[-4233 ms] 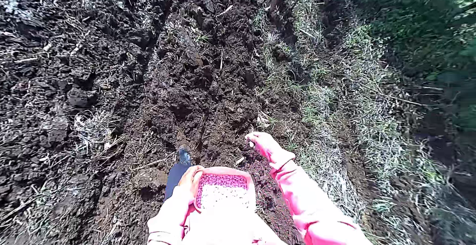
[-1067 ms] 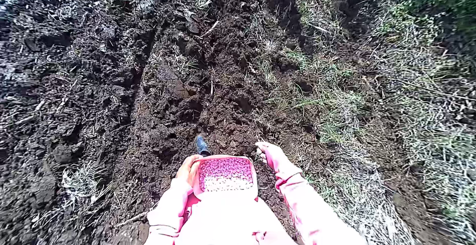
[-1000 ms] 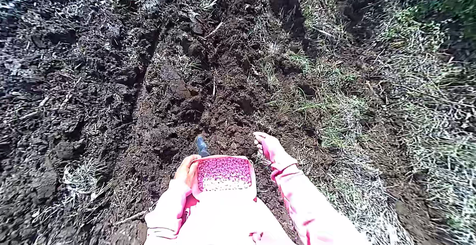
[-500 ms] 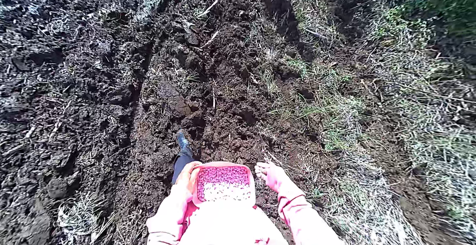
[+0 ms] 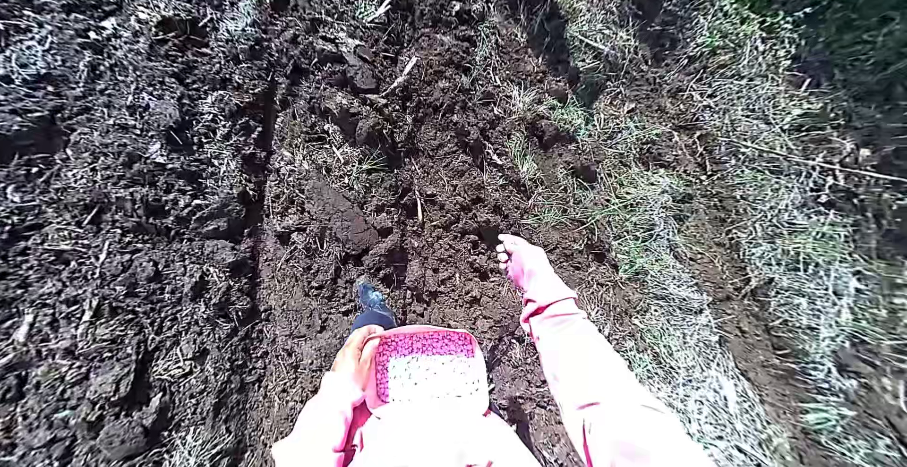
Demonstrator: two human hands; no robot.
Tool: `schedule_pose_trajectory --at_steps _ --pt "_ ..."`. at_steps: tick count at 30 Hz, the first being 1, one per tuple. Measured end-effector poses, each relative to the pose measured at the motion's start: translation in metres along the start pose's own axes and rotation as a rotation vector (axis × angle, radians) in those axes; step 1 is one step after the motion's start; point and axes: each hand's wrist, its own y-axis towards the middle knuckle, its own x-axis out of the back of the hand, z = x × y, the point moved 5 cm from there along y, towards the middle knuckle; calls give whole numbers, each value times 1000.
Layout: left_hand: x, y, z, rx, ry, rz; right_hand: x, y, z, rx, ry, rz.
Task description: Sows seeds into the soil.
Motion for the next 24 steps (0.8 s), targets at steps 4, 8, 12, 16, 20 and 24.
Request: schedule_pose_trajectory --at_steps 4,8,12,16,20,24 --pt "26 13 -4 -8 -25 39 -16 -21 -3 -84 68 -31" --pt "44 23 -14 -11 -38 63 -6 -42 -35 -178 67 -80" --pt "57 29 -20 -8 -28 105 8 -60 -54 -225 57 -163" --pt "67 35 -16 -57 -83 78 -2 -65 -43 -204 16 -152" --pt "73 49 -16 -84 -77 44 -34 -43 -27 -123 -13 -51" --pt "72 59 -12 -128 -121 -8 -53 -36 -25 -102 -74 16"
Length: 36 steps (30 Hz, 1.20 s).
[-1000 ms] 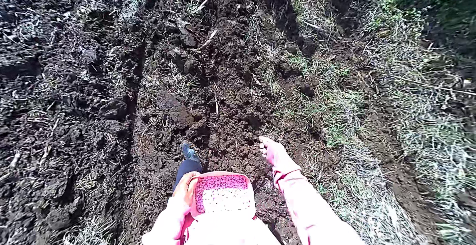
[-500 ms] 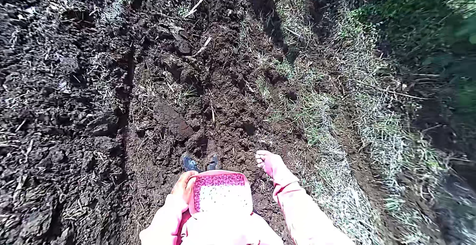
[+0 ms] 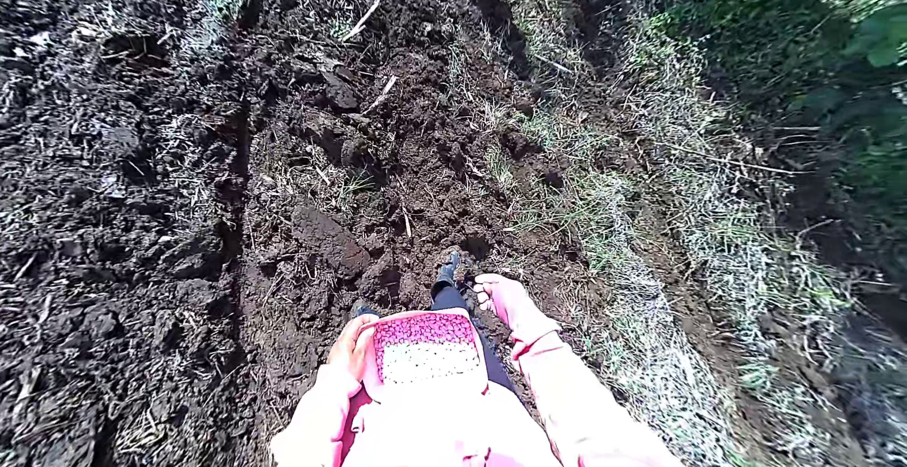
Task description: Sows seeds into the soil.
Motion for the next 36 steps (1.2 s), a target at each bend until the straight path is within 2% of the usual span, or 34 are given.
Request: schedule_pose_trajectory --at_steps 4,8,11,17,20,22,25,28,30,32,36 --pt "-4 8 -17 39 59 44 18 -5 -5 1 -24 0" --pt "0 8 -23 6 85 90 39 -11 -12 -50 90 -108" --pt "2 6 -24 -24 68 84 31 -15 -2 -14 87 -102" --pt "11 4 -38 -9 89 -21 -3 -8 40 85 24 45" --pt "9 12 -52 -15 177 10 -2 -2 50 85 17 62" --pt "-2 26 -75 -42 304 82 13 -1 49 76 13 45" --pt "-32 51 -119 -65 592 242 58 -2 29 33 68 -35" --pt "-64 70 -160 -236 737 266 96 7 26 17 91 -81" --pt "-87 77 -178 -313 782 326 102 24 45 24 115 -81" --pt "-105 89 -185 -303 814 387 92 48 82 40 56 -1" --pt "-122 142 -176 -240 804 282 47 114 162 114 -309 232"
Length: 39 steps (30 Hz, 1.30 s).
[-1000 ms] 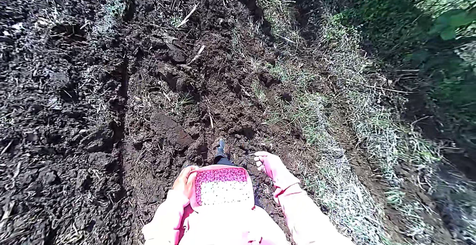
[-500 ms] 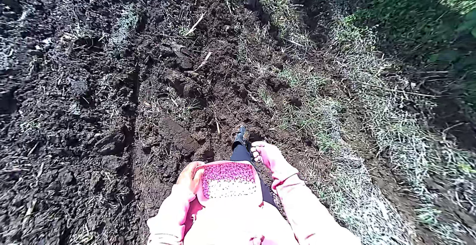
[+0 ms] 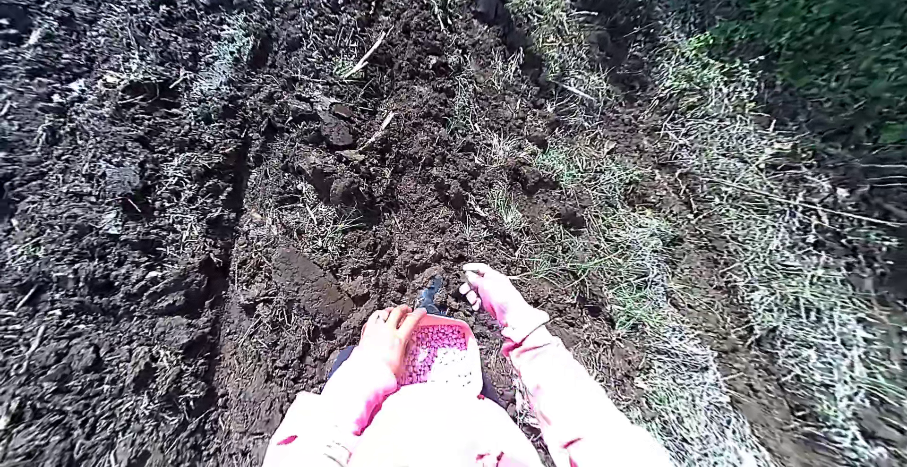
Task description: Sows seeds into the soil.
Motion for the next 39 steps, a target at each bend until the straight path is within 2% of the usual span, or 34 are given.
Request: schedule_pose_trajectory --at_steps 3,6,8,10,11,14,15,17,18,20,22,25,28,31,36,39 --pt "7 47 -14 139 34 33 7 34 56 121 -350 108" --pt "16 74 -30 258 6 61 27 17 85 376 -463 335" --pt "21 91 -34 273 -16 56 33 -4 88 485 -536 609" --pt "27 113 -44 277 -20 86 29 -13 73 528 -742 858" --pt "29 125 -52 265 -23 90 24 -8 60 533 -877 927" --pt "39 158 -78 203 -25 68 19 17 35 480 -1294 881" --pt "42 167 -84 179 -15 56 24 20 38 469 -1398 830" --pt "44 181 -92 137 -4 69 41 5 65 343 -1463 865" --pt "44 186 -95 120 4 87 54 -7 79 324 -1371 858" --pt "50 195 -103 76 30 107 81 -24 95 416 -1087 760" --pt "56 201 -113 22 52 93 96 -30 101 376 -923 713" --pt "62 204 -117 -14 63 79 99 -24 98 268 -869 544" --pt "69 207 -108 -14 42 28 87 27 64 300 -953 362" --pt "81 214 -93 8 -24 -11 78 64 75 204 -665 508" --pt "106 227 -78 -28 -57 -16 84 63 98 53 -84 540" --pt "129 240 -53 -12 -52 7 87 69 141 114 121 498"
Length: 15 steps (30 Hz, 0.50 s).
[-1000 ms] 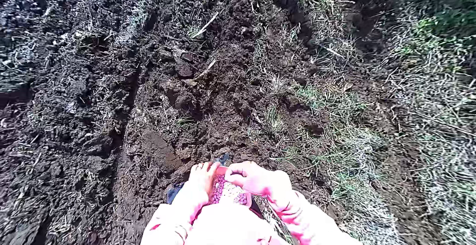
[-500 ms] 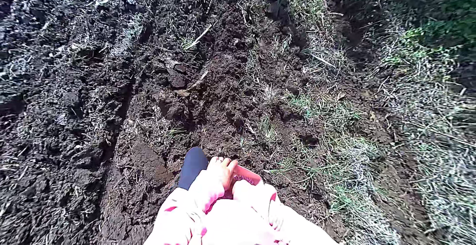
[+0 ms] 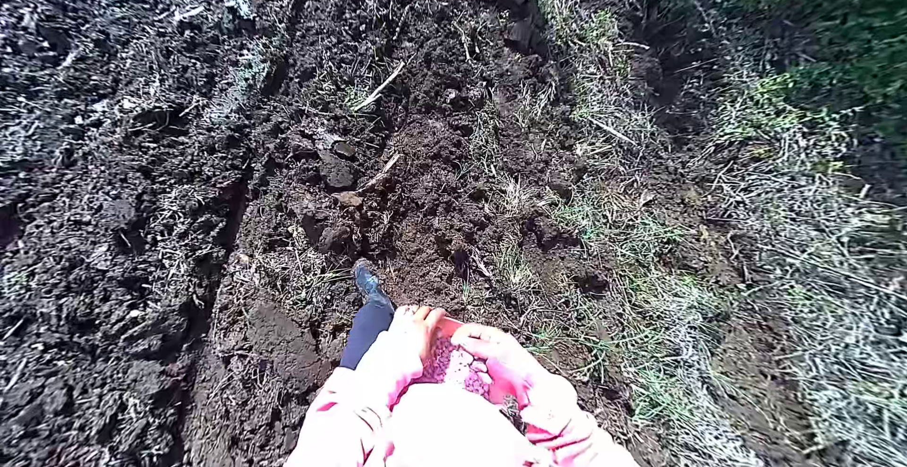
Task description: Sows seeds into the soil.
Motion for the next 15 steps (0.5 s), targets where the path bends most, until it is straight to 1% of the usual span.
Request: schedule_pose_trajectory --at_steps 2,4,6,8,12,15 --pt "19 7 11 -3 6 7 4 14 32 101 75 -93" --pt "38 12 18 -36 -11 -33 7 34 63 128 74 -190" --pt "56 19 27 -52 -17 -30 10 59 87 109 10 -247" --pt "73 25 38 -55 -26 -26 12 81 111 45 -23 -300" --pt "105 20 63 -12 -70 -57 14 126 155 -16 -73 -409" --pt "125 8 84 27 -118 -118 15 162 185 -57 -309 -488"
